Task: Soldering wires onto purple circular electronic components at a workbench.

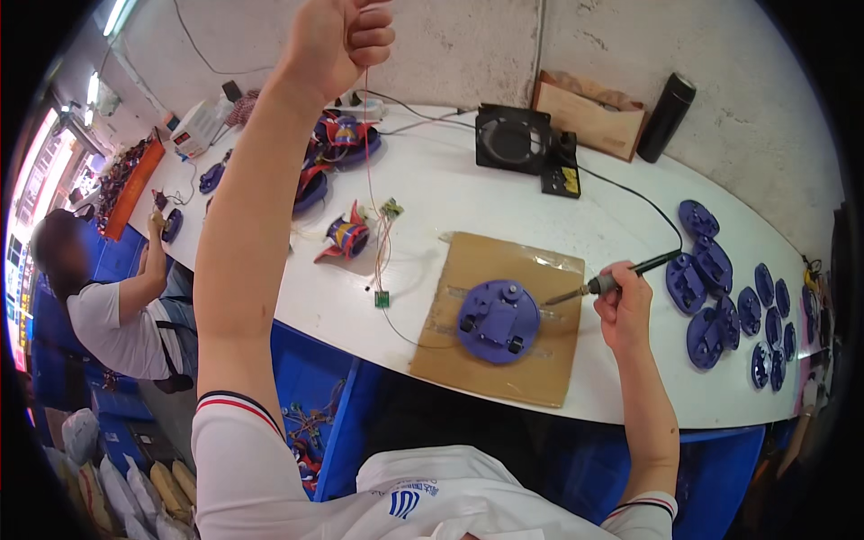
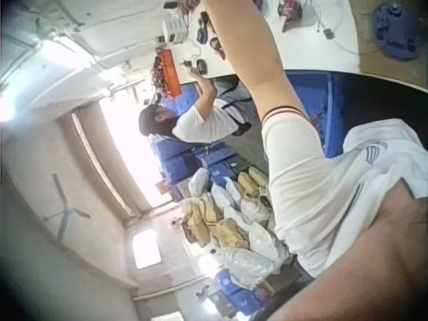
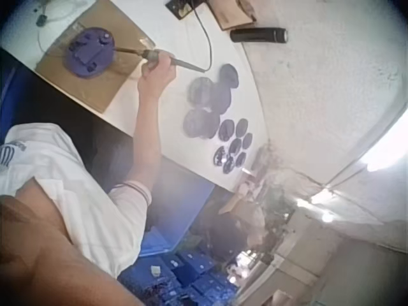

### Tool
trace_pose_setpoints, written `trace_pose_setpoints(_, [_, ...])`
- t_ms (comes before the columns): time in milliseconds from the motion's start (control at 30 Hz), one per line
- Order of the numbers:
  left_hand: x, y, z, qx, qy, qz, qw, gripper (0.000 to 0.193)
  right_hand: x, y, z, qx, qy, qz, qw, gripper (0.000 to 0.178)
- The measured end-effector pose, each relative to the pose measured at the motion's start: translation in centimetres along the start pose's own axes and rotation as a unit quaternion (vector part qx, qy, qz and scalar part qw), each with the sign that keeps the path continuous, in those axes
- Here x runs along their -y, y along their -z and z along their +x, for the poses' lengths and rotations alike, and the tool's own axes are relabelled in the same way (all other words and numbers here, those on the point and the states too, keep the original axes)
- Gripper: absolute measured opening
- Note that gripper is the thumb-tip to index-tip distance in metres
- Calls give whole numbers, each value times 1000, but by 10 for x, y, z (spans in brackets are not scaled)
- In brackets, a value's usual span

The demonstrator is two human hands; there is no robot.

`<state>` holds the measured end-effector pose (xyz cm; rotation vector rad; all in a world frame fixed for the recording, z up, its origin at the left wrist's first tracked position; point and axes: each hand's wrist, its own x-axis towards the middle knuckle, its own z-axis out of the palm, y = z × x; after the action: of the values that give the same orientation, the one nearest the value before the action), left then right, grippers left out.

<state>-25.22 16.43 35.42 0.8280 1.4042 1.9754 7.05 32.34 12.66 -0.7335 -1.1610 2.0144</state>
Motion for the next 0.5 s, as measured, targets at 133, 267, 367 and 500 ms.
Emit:
trace_pose_setpoints(133, [62, -38, -31, 70, 32, 84, 994, 28, -7, 2, 5, -46, -21, 9, 999, 16])
trace_pose_setpoints(267, [150, -53, -107, 111, 87, 238, 961, 34, -19, 3, 9, -40, -25, 34, 998, 16])
trace_pose_setpoints(367, [196, -46, -144, 103, 126, 231, 959, 27, -26, 2, 8, -50, -30, 10, 998, 16])
trace_pose_setpoints(500, [232, -46, -170, -8, -6, 233, 972, 14, -31, 0, 5, -46, -10, 10, 999, 15])
